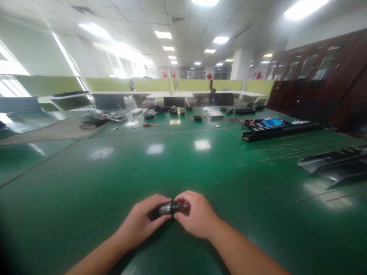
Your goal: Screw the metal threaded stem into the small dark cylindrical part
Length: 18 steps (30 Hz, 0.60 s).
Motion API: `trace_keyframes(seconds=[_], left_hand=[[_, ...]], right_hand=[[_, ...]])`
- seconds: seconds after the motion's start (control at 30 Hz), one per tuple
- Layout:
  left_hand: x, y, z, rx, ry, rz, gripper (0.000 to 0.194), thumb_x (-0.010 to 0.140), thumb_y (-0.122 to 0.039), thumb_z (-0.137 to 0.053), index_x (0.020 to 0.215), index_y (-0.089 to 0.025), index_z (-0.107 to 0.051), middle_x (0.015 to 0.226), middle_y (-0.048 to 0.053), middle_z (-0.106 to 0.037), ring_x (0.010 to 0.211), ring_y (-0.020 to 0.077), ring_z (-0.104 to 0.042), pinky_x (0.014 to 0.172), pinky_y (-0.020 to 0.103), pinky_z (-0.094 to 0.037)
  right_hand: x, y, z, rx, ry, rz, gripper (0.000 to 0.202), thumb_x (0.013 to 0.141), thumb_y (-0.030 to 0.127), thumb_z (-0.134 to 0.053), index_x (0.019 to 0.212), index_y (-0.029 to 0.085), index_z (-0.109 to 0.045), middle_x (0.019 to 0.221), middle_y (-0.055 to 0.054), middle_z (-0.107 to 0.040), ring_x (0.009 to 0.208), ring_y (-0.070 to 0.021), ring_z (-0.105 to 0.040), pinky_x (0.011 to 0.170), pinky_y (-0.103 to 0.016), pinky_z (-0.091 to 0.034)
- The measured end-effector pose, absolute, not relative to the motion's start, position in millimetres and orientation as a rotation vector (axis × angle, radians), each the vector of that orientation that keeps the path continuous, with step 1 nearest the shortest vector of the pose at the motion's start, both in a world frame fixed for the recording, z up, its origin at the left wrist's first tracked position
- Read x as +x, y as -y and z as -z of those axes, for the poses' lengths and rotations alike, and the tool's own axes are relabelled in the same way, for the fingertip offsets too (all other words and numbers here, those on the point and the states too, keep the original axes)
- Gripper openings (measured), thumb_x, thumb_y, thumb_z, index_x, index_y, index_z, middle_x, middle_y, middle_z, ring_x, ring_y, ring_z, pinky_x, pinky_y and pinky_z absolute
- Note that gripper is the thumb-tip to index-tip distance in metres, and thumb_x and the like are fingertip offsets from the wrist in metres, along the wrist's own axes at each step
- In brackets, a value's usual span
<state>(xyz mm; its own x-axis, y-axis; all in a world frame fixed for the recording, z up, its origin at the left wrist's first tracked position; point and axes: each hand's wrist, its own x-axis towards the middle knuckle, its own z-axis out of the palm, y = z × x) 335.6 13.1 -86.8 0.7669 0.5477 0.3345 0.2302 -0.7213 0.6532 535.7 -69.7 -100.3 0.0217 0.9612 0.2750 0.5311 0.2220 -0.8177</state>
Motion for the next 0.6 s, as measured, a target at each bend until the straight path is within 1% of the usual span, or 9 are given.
trace_keyframes(seconds=[0.3, 0.6], left_hand=[[335.4, -13.0, 86.3, 2.381, -0.562, -0.709, 0.02, 0.089, -0.024, -0.064, 0.108, -0.022, -0.066, 0.1, 0.006, -0.07, 0.091, 0.0189, -0.065, 0.082, 0.029, -0.052], [336.3, -11.8, 86.1, 2.413, -0.559, -0.708, 0.021, 0.088, -0.023, -0.065, 0.108, -0.022, -0.067, 0.1, 0.005, -0.07, 0.091, 0.0185, -0.066, 0.082, 0.028, -0.053]], right_hand=[[534.9, 69.6, 99.8, -1.438, 1.642, -0.622, 0.026, 0.071, 0.014, -0.072, 0.095, 0.022, -0.071, 0.09, -0.002, -0.069, 0.083, -0.0181, -0.063, 0.074, -0.028, -0.046], [535.6, 70.4, 98.1, -1.437, 1.654, -0.629, 0.012, 0.077, 0.02, -0.072, 0.089, 0.021, -0.073, 0.085, -0.002, -0.069, 0.078, -0.0163, -0.062, 0.07, -0.026, -0.045]])
